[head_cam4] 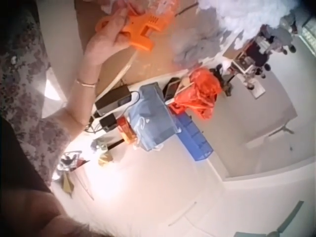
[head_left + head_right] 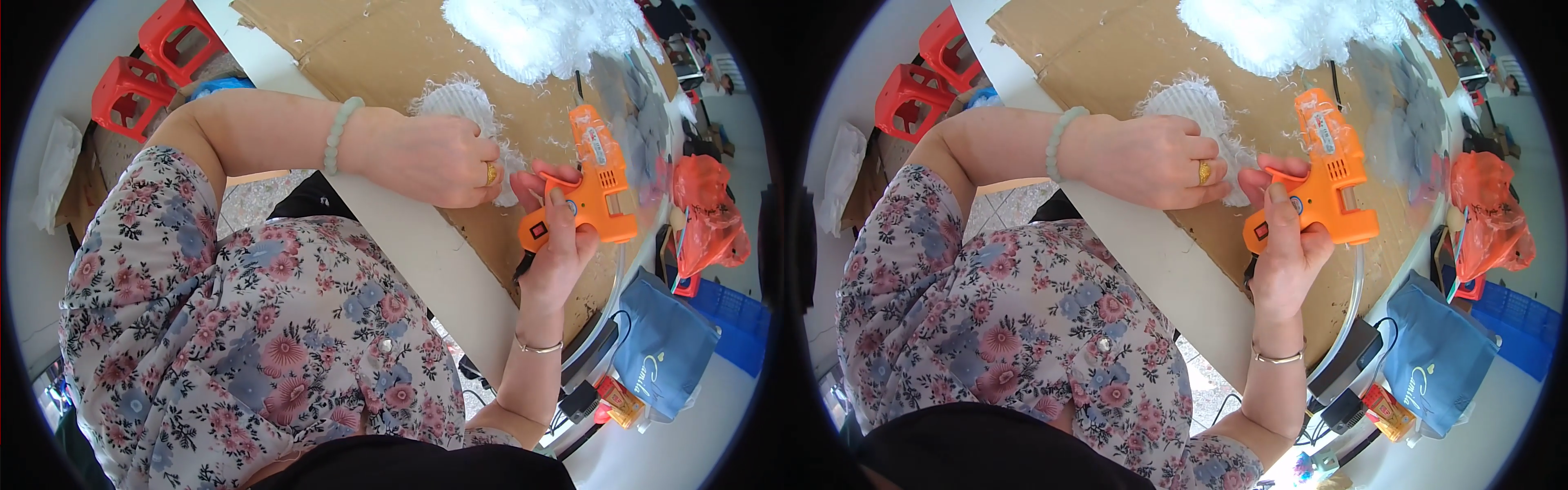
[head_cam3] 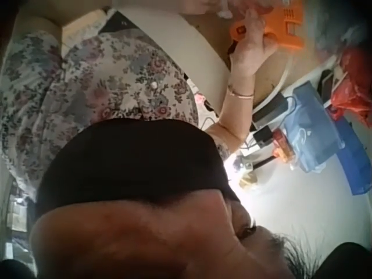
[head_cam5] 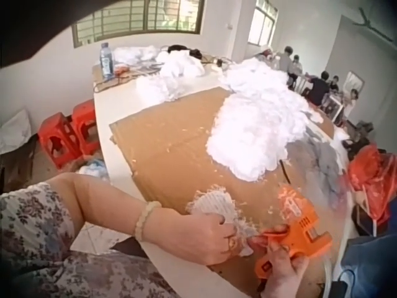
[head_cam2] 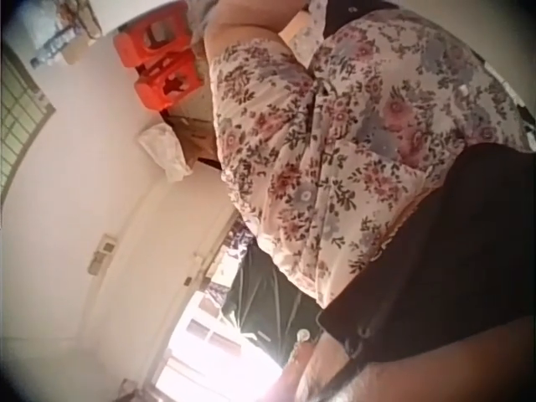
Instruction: Using a hot glue gun to attach white fluffy stuffing to a base.
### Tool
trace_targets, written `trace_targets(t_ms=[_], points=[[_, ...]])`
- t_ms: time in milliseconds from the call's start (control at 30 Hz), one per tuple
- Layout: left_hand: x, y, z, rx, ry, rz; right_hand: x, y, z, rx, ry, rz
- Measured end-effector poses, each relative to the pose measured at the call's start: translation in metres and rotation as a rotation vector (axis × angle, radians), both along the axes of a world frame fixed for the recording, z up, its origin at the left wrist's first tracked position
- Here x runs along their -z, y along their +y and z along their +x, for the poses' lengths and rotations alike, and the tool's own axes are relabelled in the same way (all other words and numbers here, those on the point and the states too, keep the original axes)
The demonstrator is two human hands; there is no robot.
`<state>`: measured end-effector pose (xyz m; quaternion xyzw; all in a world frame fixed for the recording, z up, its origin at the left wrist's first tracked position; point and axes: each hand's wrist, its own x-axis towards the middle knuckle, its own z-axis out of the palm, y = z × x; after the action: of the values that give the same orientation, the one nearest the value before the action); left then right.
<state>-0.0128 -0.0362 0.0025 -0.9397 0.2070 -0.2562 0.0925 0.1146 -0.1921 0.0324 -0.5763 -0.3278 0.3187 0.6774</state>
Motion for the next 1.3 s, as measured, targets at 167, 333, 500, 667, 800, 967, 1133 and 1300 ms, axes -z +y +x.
trace_targets(t_ms=[167,333,500,667,800,967,1133,1300], points=[[-0.007,-0.007,-0.006,0.041,0.023,-0.042,0.016,-0.001,0.0,-0.011,0.029,0.017],[-0.031,0.002,-0.018,0.025,0.116,-0.092,0.015,-0.007,0.002,0.024,0.075,0.011],[-0.032,0.026,-0.029,-0.068,0.036,-0.095,0.014,-0.013,0.009,-0.001,0.063,-0.002],[-0.022,0.033,-0.026,-0.136,0.032,-0.405,0.015,-0.011,0.012,-0.008,0.061,-0.007],[-0.019,0.036,-0.023,-0.214,0.167,-0.51,0.018,-0.011,0.015,-0.006,0.013,-0.002],[-0.014,0.04,-0.022,-0.287,0.168,-0.468,0.018,-0.01,0.015,-0.033,-0.101,-0.004],[-0.015,0.041,-0.019,-0.291,0.16,-0.454,0.016,-0.009,0.012,-0.051,-0.142,-0.008],[-0.017,0.042,-0.02,-0.289,0.142,-0.439,0.014,-0.008,0.01,-0.061,-0.152,-0.001]])
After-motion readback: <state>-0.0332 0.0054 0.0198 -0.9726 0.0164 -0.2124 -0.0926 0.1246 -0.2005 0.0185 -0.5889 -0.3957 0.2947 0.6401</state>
